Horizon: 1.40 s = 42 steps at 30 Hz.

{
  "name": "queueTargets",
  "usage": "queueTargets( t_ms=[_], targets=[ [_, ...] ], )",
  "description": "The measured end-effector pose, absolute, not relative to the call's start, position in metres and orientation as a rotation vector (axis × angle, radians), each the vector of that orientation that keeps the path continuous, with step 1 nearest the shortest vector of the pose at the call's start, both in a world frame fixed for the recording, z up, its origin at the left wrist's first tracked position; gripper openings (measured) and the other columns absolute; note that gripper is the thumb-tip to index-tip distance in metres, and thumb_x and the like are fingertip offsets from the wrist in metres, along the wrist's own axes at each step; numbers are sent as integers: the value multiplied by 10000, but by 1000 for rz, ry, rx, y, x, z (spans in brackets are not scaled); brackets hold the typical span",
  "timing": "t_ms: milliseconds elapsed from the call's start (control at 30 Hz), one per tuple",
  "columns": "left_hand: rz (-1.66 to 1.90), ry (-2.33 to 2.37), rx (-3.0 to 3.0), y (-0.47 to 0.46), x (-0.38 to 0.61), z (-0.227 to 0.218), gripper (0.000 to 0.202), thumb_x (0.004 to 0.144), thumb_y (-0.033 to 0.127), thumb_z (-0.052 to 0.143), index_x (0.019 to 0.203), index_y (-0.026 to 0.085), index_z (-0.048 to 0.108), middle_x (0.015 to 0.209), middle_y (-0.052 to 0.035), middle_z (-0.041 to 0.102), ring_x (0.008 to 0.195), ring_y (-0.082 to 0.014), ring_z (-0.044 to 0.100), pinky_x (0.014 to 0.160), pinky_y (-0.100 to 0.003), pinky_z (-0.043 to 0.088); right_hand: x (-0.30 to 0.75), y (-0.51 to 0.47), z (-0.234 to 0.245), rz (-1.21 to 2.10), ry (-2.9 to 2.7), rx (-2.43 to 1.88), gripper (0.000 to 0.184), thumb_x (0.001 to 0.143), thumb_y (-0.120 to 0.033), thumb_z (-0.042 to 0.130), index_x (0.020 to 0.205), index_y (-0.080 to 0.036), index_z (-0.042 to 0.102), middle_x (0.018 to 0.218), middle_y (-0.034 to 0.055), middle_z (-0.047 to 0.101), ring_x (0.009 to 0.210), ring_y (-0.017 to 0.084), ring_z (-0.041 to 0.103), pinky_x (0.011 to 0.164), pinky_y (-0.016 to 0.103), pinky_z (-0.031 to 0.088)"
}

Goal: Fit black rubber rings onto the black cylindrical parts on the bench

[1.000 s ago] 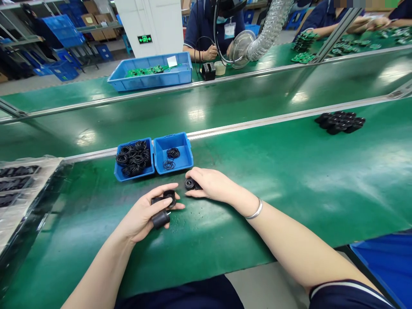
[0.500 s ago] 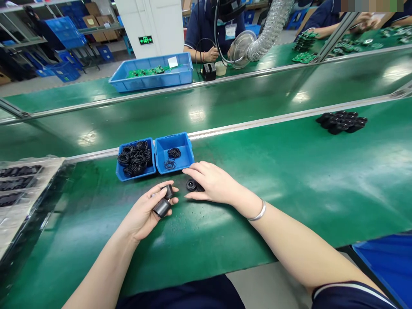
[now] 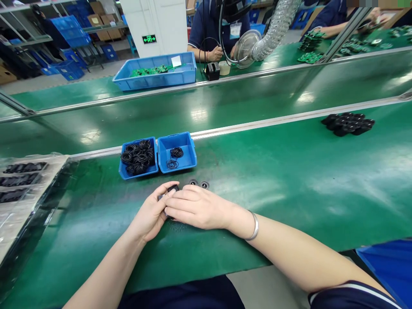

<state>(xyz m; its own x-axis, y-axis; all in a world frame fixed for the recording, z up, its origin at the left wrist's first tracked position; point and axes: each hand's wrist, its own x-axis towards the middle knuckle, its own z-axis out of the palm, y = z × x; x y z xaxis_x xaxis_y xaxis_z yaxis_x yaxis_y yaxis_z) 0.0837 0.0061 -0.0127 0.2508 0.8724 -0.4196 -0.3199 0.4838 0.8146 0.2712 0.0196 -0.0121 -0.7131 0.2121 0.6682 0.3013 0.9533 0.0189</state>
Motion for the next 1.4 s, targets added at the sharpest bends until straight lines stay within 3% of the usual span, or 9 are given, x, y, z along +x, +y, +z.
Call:
queueTargets(
  t_ms=[167, 333, 467, 633, 800, 1067, 1200, 1400],
  targets=[
    [918, 1033, 787, 5, 86, -14, 519, 734, 431, 839, 1163, 187, 677, 769, 52, 493, 573, -32, 426, 505, -141, 378, 269, 17, -7, -259, -2384, -332, 206, 984, -82, 514, 1113, -106, 673, 1065, 91, 740, 1076, 188, 644, 930, 366, 526],
    [976, 1142, 954, 8, 80, -21, 428, 786, 446, 782, 1091, 190, 626, 868, 11, 614, 709, -100, 605, 677, -224, 504, 279, 21, -6, -13, -2359, -348, 168, 1014, -212, 529, 1100, -105, 626, 1133, 142, 710, 1108, 214, 644, 969, 384, 530],
    [921, 1298, 1271, 16, 68, -23, 320, 812, 379, 767, 1069, 219, 662, 955, -8, 658, 652, -100, 609, 720, -270, 514, 319, 36, 5, 195, -2238, -837, 256, 977, -354, 613, 1136, -155, 587, 1014, 107, 690, 933, 203, 654, 818, 336, 552],
    [819, 1419, 1937, 20, 60, -28, 233, 882, 321, 678, 1106, 257, 662, 1105, -37, 656, 1007, -206, 634, 910, -350, 506, 362, 48, 20, 436, -2468, -1437, 202, 926, -344, 644, 1057, -192, 624, 923, 47, 694, 754, 195, 646, 624, 291, 458],
    [747, 1379, 2162, 21, 64, -37, 276, 920, 262, 628, 1195, 247, 609, 1115, -62, 627, 1046, -211, 621, 906, -341, 520, 355, 44, 20, 730, -2640, -1530, 206, 891, -347, 658, 1026, -194, 627, 891, 36, 685, 708, 193, 622, 572, 277, 394],
    [727, 1304, 2185, 22, 77, -48, 392, 913, 200, 628, 1293, 243, 540, 1151, -73, 605, 1075, -215, 614, 955, -361, 506, 336, 41, -3, 512, -2620, -1348, 671, 882, -535, 682, 1403, -170, 469, 1144, 134, 576, 898, 270, 638, 730, 367, 522],
    [745, 1312, 2151, 23, 75, -47, 447, 900, 214, 652, 1319, 260, 502, 1116, -55, 606, 1066, -212, 604, 947, -361, 505, 322, 44, -18, 385, -2584, -1152, 566, 942, -515, 607, 1382, -175, 502, 1148, 144, 573, 1037, 300, 591, 881, 437, 519],
    [783, 1310, 2082, 20, 67, -37, 517, 888, 179, 612, 1363, 274, 429, 1056, -24, 525, 874, -149, 590, 926, -343, 499, 315, 50, -31, 352, -2553, -1066, 360, 991, -424, 555, 1227, -155, 598, 1090, 138, 595, 992, 272, 587, 860, 426, 529]
  ],
)
